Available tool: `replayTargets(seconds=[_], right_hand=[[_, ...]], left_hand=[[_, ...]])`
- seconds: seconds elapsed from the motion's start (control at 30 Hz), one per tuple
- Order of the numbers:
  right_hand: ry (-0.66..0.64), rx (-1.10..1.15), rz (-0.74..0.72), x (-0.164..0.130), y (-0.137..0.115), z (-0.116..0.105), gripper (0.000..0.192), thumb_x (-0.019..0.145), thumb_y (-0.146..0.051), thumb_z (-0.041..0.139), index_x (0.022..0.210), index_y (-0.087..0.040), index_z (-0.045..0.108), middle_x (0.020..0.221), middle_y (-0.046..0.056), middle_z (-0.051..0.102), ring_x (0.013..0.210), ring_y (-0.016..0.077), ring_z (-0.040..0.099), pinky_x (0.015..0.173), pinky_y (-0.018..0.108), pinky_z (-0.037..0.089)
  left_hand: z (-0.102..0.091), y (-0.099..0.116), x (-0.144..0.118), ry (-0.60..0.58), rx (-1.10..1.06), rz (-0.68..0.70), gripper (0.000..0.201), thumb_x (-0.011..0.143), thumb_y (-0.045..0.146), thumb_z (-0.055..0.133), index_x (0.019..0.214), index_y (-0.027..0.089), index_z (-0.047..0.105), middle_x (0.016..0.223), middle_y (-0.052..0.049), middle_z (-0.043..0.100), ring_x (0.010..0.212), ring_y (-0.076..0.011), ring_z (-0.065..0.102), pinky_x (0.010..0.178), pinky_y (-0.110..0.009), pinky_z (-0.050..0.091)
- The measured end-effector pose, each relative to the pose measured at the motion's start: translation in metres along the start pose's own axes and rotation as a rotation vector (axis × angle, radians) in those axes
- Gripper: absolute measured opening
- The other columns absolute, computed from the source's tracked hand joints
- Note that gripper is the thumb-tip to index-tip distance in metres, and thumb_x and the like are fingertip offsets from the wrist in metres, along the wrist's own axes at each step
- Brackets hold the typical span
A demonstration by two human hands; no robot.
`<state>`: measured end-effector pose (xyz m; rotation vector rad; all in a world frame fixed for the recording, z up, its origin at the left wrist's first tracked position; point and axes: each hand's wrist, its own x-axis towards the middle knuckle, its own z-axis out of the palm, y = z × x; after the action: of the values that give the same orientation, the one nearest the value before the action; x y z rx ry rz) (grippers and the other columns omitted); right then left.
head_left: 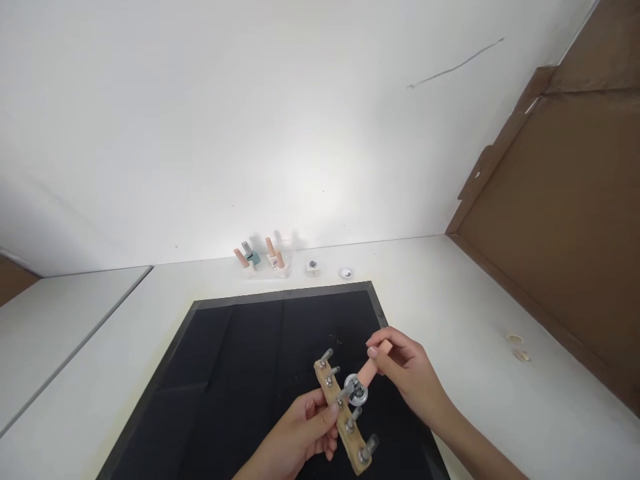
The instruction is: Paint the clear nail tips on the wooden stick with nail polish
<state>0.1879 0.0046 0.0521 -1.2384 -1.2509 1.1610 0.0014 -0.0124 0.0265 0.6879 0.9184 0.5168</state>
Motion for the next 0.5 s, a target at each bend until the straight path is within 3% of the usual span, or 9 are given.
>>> replayTargets(seconds=[0.23,0.37,0.5], right_hand=[[0.009,-0.002,-0.021,-0.0001,0.0011,-0.0006,0.026,0.077,-0.04,0.059,0.063,-0.02,0.051,0.053,-0.005,0.042,0.049,0.0119,0.04,0.047,0.023,0.033],[-0.026,0.022,-0.011,-0.0024,-0.0001,-0.0007,0.029,0.084,-0.043,0.053,0.065,-0.022,0.047,0.045,-0.005,0.052,0.047,0.0142,0.048,0.05,0.025,0.038],[0.001,-0.011,-0.024,-0.0052,-0.0013,-0.0007,0.028,0.089,-0.041,0.047,0.068,-0.022,0.046,0.042,-0.004,0.059,0.046,0.0162,0.052,0.053,0.027,0.04]], left_hand=[[0.0001,-0.001,-0.0014,-0.004,-0.034,0.006,0.039,0.066,0.045,0.07,0.082,0.012,0.059,0.06,0.001,0.055,0.048,-0.0048,0.045,0.051,-0.02,0.035],[-0.0015,-0.004,-0.0014,-0.021,-0.072,0.029,0.035,0.07,0.043,0.067,0.085,0.013,0.06,0.064,-0.001,0.058,0.051,-0.0062,0.05,0.051,-0.02,0.038],[-0.0029,-0.006,-0.0005,0.015,-0.11,0.04,0.044,0.068,0.045,0.069,0.096,0.013,0.059,0.069,-0.003,0.061,0.059,-0.0101,0.055,0.05,-0.021,0.039]])
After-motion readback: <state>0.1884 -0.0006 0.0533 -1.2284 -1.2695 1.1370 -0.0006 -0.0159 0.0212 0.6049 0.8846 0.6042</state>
